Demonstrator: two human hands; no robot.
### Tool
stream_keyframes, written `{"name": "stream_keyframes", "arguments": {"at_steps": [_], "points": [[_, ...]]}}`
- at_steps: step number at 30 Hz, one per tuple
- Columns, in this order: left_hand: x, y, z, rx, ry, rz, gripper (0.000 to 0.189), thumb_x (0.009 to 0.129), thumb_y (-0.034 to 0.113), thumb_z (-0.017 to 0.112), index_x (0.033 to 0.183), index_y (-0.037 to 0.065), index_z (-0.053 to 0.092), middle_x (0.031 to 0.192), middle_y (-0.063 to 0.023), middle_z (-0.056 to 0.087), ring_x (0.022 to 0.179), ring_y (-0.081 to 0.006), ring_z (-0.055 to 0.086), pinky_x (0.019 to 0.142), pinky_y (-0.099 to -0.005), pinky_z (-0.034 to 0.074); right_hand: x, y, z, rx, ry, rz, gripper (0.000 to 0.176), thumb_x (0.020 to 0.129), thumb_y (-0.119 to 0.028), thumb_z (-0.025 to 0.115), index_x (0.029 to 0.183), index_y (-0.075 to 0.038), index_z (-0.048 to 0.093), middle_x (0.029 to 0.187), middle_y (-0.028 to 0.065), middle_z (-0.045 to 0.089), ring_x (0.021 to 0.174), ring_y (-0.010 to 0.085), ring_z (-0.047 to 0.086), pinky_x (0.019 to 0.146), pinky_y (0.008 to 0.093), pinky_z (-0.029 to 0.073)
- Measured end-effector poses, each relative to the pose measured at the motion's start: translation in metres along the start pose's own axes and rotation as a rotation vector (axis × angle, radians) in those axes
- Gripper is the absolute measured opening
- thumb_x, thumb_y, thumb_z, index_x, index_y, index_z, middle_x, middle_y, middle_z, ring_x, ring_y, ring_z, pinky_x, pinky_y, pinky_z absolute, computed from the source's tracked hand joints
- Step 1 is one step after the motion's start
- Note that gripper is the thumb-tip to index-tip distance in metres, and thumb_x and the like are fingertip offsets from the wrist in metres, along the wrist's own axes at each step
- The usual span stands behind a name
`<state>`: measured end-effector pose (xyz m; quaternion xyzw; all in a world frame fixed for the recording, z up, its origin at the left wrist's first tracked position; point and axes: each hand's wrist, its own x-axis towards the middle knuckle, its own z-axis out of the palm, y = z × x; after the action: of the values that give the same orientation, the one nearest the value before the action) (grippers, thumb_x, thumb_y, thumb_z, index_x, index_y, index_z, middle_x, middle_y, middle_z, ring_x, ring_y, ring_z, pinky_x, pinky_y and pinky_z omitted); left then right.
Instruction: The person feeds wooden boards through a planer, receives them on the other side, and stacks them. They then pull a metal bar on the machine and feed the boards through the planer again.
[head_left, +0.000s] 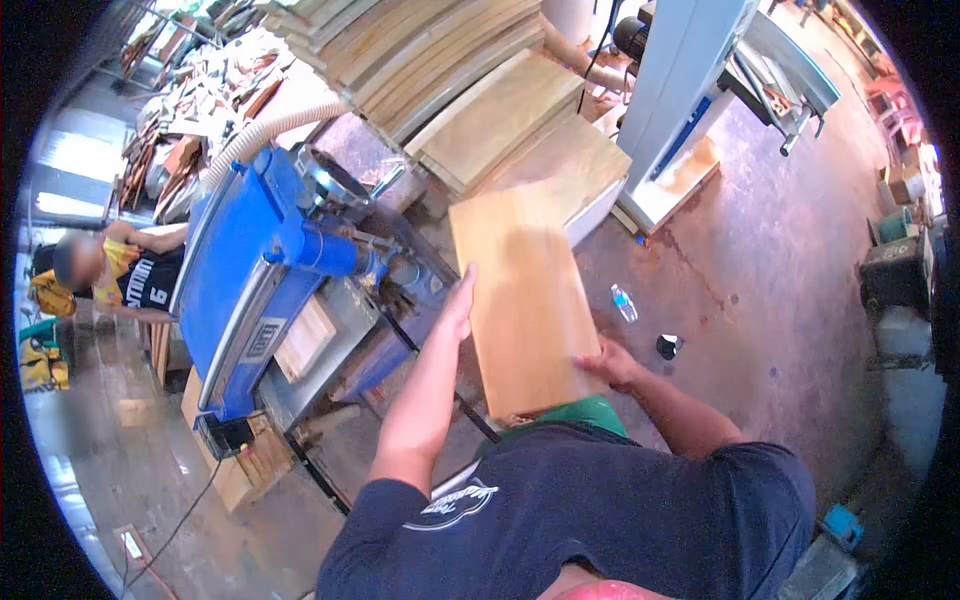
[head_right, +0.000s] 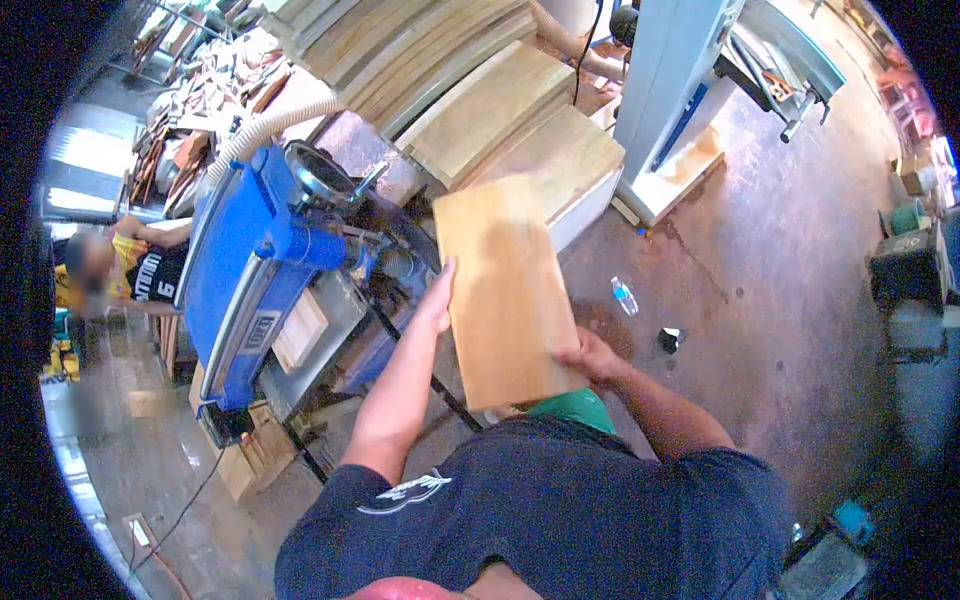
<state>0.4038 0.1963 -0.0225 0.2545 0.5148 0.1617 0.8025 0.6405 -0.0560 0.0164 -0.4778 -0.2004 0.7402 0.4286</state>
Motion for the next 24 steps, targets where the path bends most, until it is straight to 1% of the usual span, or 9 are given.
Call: {"name": "stream_keyframes", "arguments": {"at_steps": [3, 4, 7, 9, 13, 17, 19, 21, 24], "points": [[-0.024, -0.005, 0.005, -0.048, 0.178, 0.048, 0.06, 0.095, 0.043, 0.058, 0.134, -0.002, 0.048, 0.128, -0.0131, 0.057, 0.115, -0.0224, 0.056, 0.095, -0.0421, 0.048, -0.02, 0.036, 0.005, -0.17, 0.002, 0.003, 0.065, 0.083, -0.024, 0.076, 0.135, 0.0, 0.045, 0.122, 0.0105, 0.061, 0.113, 0.0188, 0.056, 0.098, 0.0367, 0.045], [-0.044, -0.006, 0.011, 0.003, 0.257, 0.214, 0.051, 0.095, 0.031, 0.06, 0.132, -0.002, 0.05, 0.126, -0.013, 0.059, 0.111, -0.0227, 0.059, 0.093, -0.0384, 0.05, -0.029, 0.025, 0.013, -0.192, -0.005, 0.01, 0.067, 0.083, -0.023, 0.077, 0.136, 0.0, 0.043, 0.124, 0.0106, 0.059, 0.114, 0.0188, 0.055, 0.099, 0.0364, 0.044], [-0.095, 0.024, -0.02, -0.057, 0.153, 0.35, 0.047, 0.095, 0.029, 0.061, 0.13, 0.0, 0.05, 0.123, -0.0144, 0.061, 0.108, -0.0262, 0.062, 0.09, -0.0436, 0.053, -0.024, 0.007, 0.049, -0.292, -0.085, -0.078, 0.07, 0.082, -0.019, 0.077, 0.138, 0.0, 0.039, 0.127, 0.0106, 0.057, 0.116, 0.0184, 0.053, 0.101, 0.0361, 0.043], [-0.12, 0.052, -0.038, -0.091, 0.132, 0.575, 0.043, 0.094, 0.022, 0.062, 0.128, -0.002, 0.051, 0.119, -0.0142, 0.063, 0.106, -0.0266, 0.063, 0.09, -0.0422, 0.053, -0.018, 0.005, 0.07, -0.382, -0.167, -0.161, 0.072, 0.082, -0.017, 0.077, 0.139, 0.0, 0.037, 0.129, 0.0105, 0.055, 0.116, 0.0179, 0.053, 0.102, 0.0361, 0.042], [-0.205, 0.095, -0.084, -0.006, 0.345, 0.777, 0.043, 0.088, 0.019, 0.071, 0.12, -0.004, 0.056, 0.114, -0.0137, 0.065, 0.098, -0.0205, 0.065, 0.084, -0.0353, 0.052, 0.004, 0.056, 0.124, -0.512, -0.239, -0.217, 0.072, 0.081, -0.014, 0.077, 0.139, 0.001, 0.037, 0.13, 0.0098, 0.054, 0.118, 0.017, 0.051, 0.103, 0.0352, 0.04], [-0.248, 0.053, -0.175, -0.035, 0.447, 0.887, 0.044, 0.085, 0.021, 0.074, 0.118, -0.003, 0.057, 0.111, -0.0127, 0.066, 0.095, -0.0186, 0.065, 0.081, -0.0343, 0.052, 0.001, 0.096, 0.198, -0.524, -0.272, -0.134, 0.074, 0.08, -0.015, 0.079, 0.139, 0.002, 0.037, 0.13, 0.0099, 0.055, 0.121, 0.0167, 0.05, 0.102, 0.0346, 0.041], [-0.271, 0.027, -0.214, -0.017, 0.527, 0.78, 0.042, 0.085, 0.017, 0.074, 0.118, -0.003, 0.057, 0.11, -0.0123, 0.067, 0.095, -0.0184, 0.065, 0.082, -0.0343, 0.052, 0.003, 0.111, 0.231, -0.529, -0.299, -0.124, 0.072, 0.081, -0.019, 0.078, 0.138, 0.002, 0.04, 0.128, 0.0112, 0.057, 0.118, 0.0174, 0.053, 0.101, 0.0349, 0.042], [-0.287, -0.003, -0.246, -0.034, 0.512, 0.767, 0.041, 0.084, 0.015, 0.075, 0.117, -0.003, 0.058, 0.108, -0.012, 0.067, 0.095, -0.0182, 0.065, 0.082, -0.0341, 0.052, 0.008, 0.14, 0.244, -0.648, -0.323, 0.084, 0.058, 0.085, -0.024, 0.075, 0.131, 0.003, 0.051, 0.122, 0.0099, 0.062, 0.113, 0.0174, 0.056, 0.1, 0.0342, 0.042], [-0.297, -0.034, -0.284, 0.018, 0.583, 0.796, 0.043, 0.084, 0.017, 0.075, 0.119, -0.002, 0.058, 0.112, -0.0123, 0.067, 0.097, -0.0209, 0.065, 0.083, -0.0351, 0.052, 0.012, 0.161, 0.265, -0.625, -0.326, 0.078, 0.053, 0.086, -0.023, 0.074, 0.127, 0.005, 0.054, 0.117, 0.0105, 0.064, 0.108, 0.0179, 0.059, 0.098, 0.0336, 0.043]]}}
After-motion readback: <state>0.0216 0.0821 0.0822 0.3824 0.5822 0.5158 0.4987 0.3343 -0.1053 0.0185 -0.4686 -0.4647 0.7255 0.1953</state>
